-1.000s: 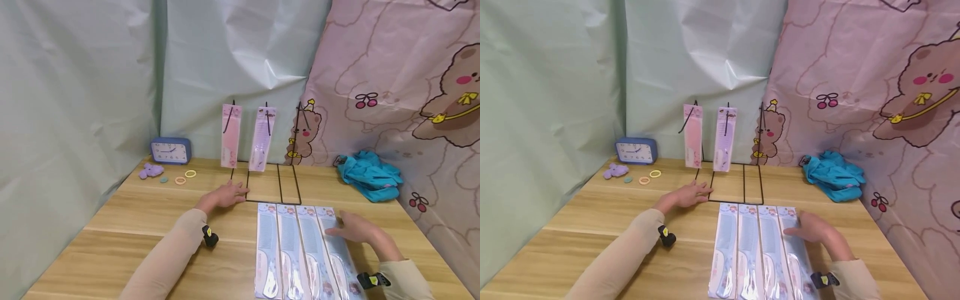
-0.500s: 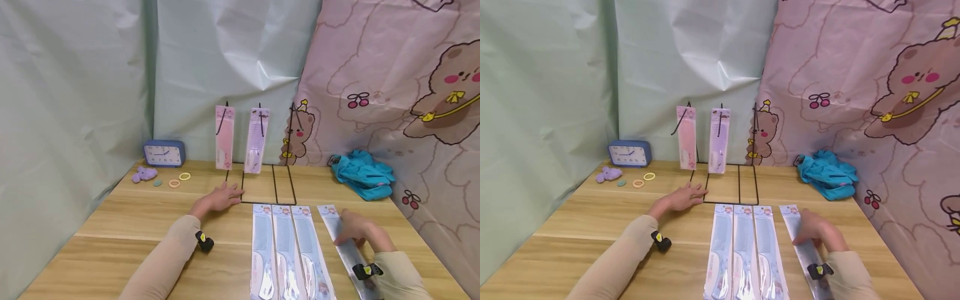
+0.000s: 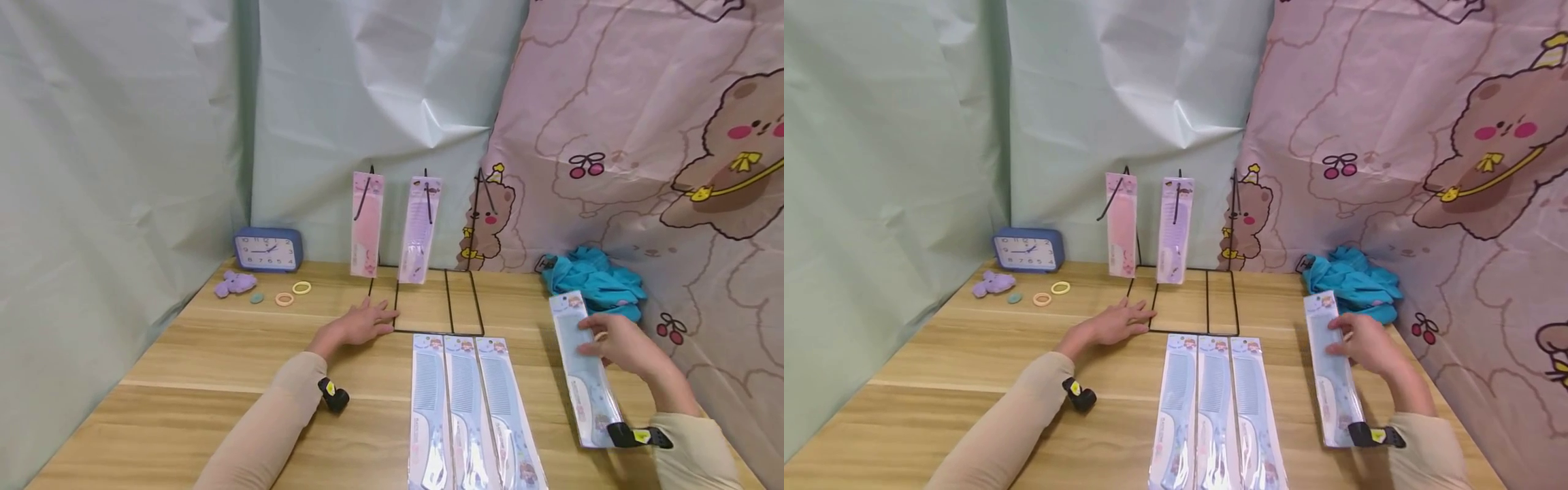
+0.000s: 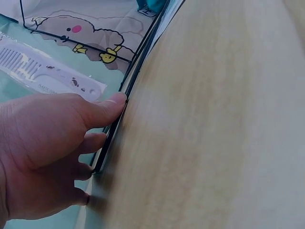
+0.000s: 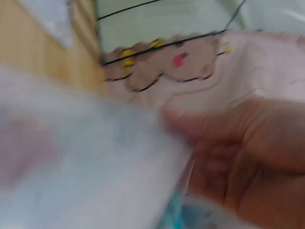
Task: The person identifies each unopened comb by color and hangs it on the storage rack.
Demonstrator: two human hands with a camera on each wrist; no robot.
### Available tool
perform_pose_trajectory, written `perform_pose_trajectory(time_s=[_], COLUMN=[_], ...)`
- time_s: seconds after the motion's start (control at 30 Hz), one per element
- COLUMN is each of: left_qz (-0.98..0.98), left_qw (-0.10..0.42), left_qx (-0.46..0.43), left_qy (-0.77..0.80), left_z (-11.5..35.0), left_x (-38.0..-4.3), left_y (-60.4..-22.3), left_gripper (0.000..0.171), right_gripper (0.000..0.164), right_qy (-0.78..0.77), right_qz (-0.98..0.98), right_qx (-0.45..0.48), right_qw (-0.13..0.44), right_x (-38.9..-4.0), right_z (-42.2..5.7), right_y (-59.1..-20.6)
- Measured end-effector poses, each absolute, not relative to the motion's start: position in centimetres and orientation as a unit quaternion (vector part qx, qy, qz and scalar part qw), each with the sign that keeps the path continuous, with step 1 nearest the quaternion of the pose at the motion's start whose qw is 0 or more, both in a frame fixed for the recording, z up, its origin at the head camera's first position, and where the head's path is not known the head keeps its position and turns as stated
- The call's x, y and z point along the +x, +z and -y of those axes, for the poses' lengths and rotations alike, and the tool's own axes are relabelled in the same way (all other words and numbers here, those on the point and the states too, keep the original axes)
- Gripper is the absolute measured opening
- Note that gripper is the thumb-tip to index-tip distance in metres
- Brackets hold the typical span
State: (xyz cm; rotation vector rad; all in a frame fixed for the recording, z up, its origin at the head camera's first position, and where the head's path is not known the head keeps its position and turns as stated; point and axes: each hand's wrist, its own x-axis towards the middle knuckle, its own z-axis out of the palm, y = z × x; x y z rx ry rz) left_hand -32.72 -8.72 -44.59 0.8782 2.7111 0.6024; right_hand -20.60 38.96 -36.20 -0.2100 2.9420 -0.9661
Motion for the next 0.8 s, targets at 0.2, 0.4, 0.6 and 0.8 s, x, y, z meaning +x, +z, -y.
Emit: perform_pose_trajectory(time_s=[0.2,0.4,0.6,0.8], left_qz=[-0.924,-0.924,-0.926,-0.924], left_qw=[0.115,0.116,0.113,0.118], left_qx=[0.303,0.299,0.297,0.300], left_qy=[0.203,0.207,0.205,0.204], left_z=[8.7,8.9,8.9,8.8], left_x=[-32.6,-32.7,-32.7,-32.6], left_y=[-44.6,-44.5,-44.4,-44.3], left_gripper=[0.051,0.050,0.050,0.051], right_gripper=[0.075,0.087,0.083,0.082], right_qy=[-0.386,-0.476,-0.487,-0.476], right_qz=[-0.896,-0.811,-0.791,-0.809], right_qx=[-0.195,-0.329,-0.360,-0.333], right_qw=[-0.100,-0.088,-0.086,-0.089], right_x=[-18.8,-18.6,-20.2,-21.7], right_z=[-35.7,-31.5,-28.3,-27.1], right_y=[-33.2,-31.4,-31.1,-31.7])
